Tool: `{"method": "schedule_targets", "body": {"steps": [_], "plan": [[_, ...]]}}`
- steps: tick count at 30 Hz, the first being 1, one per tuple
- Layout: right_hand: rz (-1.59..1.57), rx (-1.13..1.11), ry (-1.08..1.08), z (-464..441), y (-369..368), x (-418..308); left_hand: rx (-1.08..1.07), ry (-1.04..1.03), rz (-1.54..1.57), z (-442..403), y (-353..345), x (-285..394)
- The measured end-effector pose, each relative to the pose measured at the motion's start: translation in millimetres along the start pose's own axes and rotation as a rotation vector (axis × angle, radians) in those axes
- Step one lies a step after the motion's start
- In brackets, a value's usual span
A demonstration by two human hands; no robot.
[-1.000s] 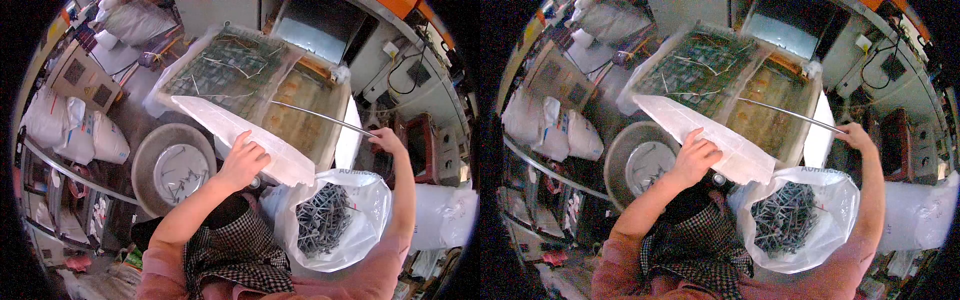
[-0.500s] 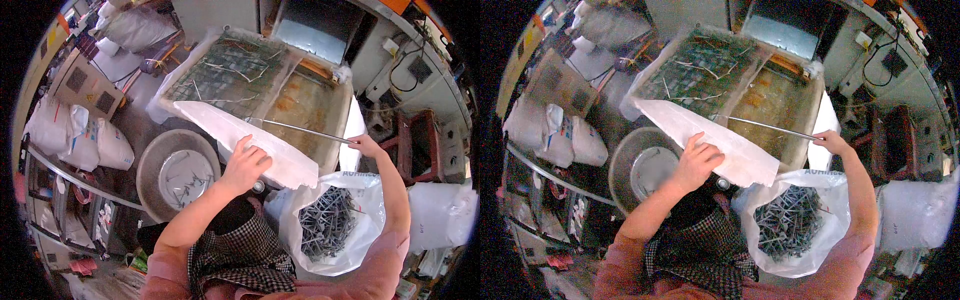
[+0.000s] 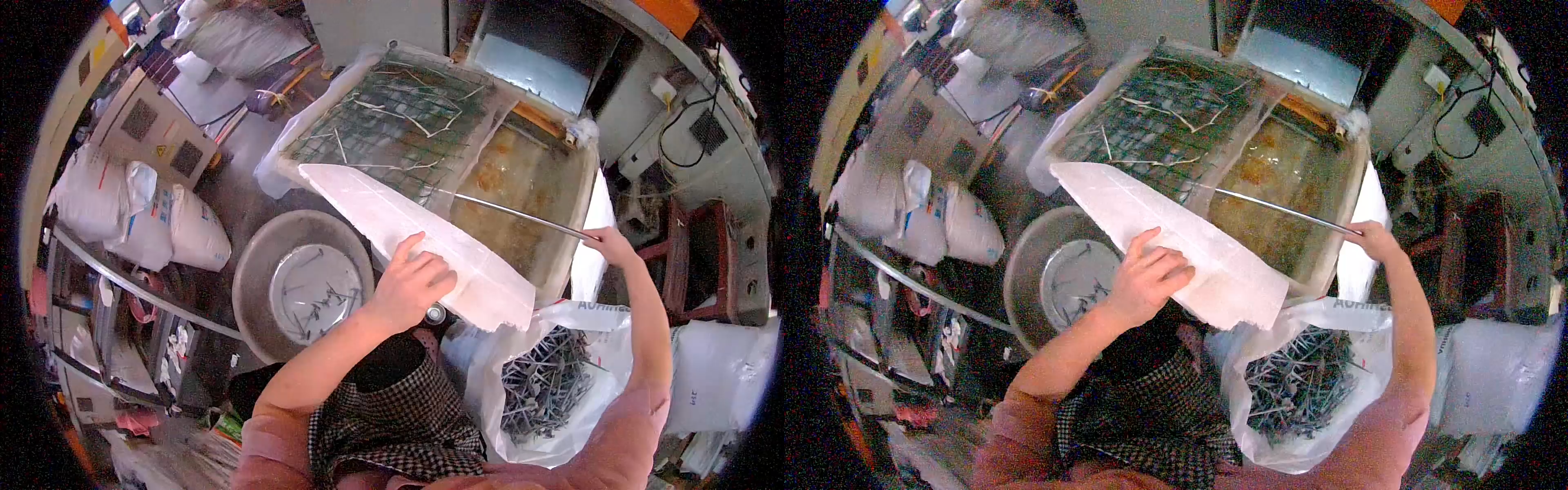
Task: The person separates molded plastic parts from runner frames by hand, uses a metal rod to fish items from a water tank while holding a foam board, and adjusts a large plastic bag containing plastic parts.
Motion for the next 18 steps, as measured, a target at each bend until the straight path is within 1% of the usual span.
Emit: {"method": "schedule_targets", "body": {"steps": [2,3,5,7,9,10,11,14,15,18], "plan": [[-0.007,0.054,0.105,22,9,21,-0.001,0.004,-0.003,2,0,0],[-0.006,0.052,0.104,31,10,34,0.009,-0.003,-0.002,3,0,0],[-0.176,0.102,0.101,48,7,53,0.012,-0.016,0.005,5,-1,1],[-0.153,0.101,0.123,61,15,39,0.015,-0.028,-0.008,4,-2,2],[-0.18,0.025,0.062,69,20,25,0.005,-0.026,0.007,4,-2,4],[-0.181,-0.023,-0.008,65,16,30,0.001,-0.013,0.017,3,-3,5],[-0.183,-0.016,-0.013,62,10,31,0.0,-0.022,0.019,2,-3,5],[-0.129,0.056,0.172,43,-10,19,0.003,-0.019,0.012,-1,-2,5],[-0.132,0.058,0.174,38,-11,13,-0.007,-0.015,0.017,-1,-1,6],[-0.02,0.012,0.026,25,-13,2,-0.023,-0.01,0.008,2,2,6]]}}
Point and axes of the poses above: each hand's wrist, its own z-axis away from the middle knuckle, its own y-axis out of the back of the hand, x = y × z, the point moved 1 cm from there along -z, towards the middle knuckle, and after that the axes turned 15 degrees about y, right-handed, at the moved point
